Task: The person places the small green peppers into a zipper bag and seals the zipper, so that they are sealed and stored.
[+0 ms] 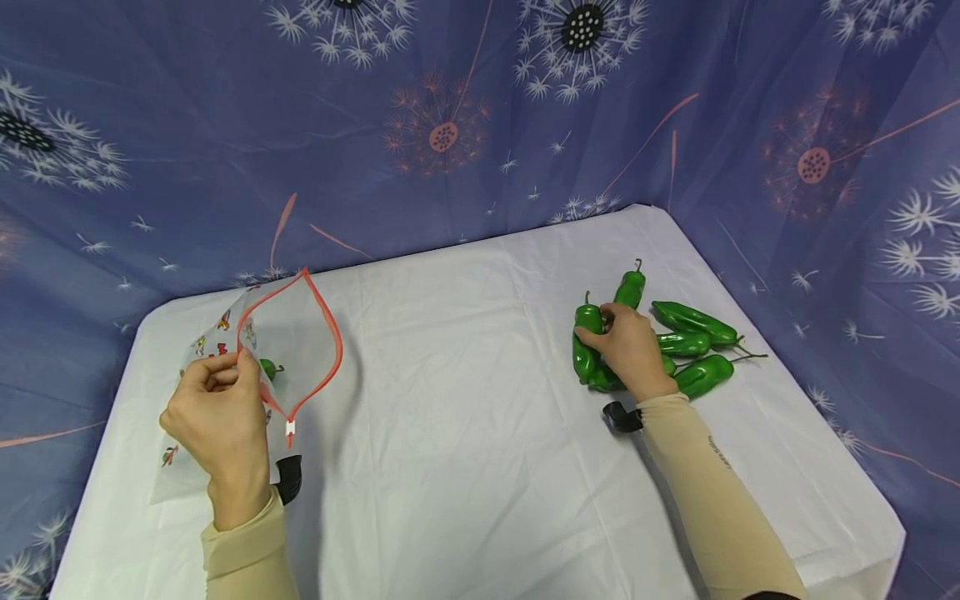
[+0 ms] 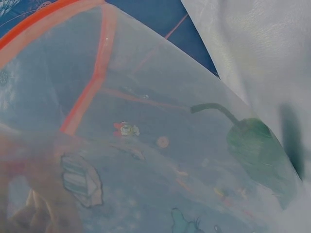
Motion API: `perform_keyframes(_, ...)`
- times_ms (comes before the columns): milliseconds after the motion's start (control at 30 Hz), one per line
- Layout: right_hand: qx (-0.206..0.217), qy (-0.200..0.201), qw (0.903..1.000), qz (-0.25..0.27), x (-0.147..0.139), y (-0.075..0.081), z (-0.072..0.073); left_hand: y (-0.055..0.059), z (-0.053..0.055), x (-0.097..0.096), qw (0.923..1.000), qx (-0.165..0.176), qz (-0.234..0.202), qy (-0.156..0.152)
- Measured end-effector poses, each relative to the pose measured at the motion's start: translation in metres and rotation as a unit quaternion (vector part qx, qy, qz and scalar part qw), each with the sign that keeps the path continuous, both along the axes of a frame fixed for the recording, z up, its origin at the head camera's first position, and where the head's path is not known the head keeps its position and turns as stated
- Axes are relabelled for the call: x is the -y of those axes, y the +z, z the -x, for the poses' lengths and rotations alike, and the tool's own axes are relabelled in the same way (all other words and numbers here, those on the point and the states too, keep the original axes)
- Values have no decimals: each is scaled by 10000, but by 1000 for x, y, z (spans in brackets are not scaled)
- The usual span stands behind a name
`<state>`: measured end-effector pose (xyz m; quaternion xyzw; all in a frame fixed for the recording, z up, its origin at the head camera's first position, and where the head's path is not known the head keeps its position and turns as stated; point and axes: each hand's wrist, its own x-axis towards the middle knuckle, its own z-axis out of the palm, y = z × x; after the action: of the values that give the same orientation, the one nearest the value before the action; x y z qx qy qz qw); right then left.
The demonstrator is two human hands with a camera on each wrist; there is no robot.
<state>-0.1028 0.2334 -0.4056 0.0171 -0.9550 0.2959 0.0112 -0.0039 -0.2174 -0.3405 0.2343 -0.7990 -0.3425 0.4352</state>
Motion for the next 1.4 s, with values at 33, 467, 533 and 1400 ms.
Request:
perform_keyframes(33, 32, -10, 10000, -31, 0, -1, 0, 0, 0, 0, 10000, -4, -4, -2)
perform_keyframes(467, 152, -57, 9997, -187, 6, -2, 1, 2, 0, 1, 9999, 20, -101, -18)
perform_keyframes(533, 171, -83, 9996, -215, 7, -2, 1, 2, 0, 0, 9999, 21, -122, -27)
perform_keyframes(1400, 804, -194, 9963, -235, 7, 5, 4, 1, -1, 3, 10000, 21, 20, -39)
